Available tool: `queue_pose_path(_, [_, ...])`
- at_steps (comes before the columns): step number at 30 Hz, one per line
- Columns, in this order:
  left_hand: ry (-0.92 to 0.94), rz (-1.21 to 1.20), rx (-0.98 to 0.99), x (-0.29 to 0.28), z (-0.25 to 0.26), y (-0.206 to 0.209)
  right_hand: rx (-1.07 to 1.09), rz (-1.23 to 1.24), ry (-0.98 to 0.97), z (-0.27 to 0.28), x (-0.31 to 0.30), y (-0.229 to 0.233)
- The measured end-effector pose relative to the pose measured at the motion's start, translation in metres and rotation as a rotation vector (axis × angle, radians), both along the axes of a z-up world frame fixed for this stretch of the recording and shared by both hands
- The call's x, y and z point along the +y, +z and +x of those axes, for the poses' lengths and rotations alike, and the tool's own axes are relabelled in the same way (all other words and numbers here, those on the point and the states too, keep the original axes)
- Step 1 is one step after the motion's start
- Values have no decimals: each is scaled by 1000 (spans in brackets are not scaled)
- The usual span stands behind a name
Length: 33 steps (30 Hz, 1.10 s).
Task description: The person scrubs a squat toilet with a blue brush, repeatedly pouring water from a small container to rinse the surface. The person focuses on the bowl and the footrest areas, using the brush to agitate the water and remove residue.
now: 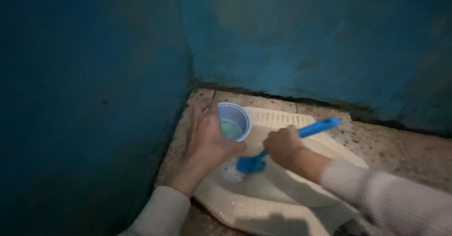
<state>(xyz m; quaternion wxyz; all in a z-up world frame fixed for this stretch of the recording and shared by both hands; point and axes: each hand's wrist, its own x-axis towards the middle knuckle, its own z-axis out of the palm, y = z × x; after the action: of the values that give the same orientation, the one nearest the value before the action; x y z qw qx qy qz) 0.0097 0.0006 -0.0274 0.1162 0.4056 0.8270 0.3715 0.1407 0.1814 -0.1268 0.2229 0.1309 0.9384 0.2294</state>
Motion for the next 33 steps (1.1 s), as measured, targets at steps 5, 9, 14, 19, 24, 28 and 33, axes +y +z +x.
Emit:
queue_pose_path(5, [47,-1,7,-25,-4,2,-189,60,108,-59,-44,-6])
queue_pose_path(9, [94,-148,-110,-48,-4,17,-235,73,23,-81,-47,28])
queue_pose_path(14, [84,-291,-150,-59,-4,23,-372,95,-50,-98,-35,48])
queue_pose_path(19, [83,-358,-190,-62,-6,15,-311,-7,47,-77,-37,-3])
queue_pose_path(24, [84,-479,-257,-58,-6,4,-339,-39,4,-94,-24,25])
queue_pose_path(28, [48,-359,-201,-69,-11,-4,-404,-112,-14,-108,-10,50])
queue_pose_path(33, [62,-432,-175,-61,-13,-6,-105,-232,-99,-73,-14,-29])
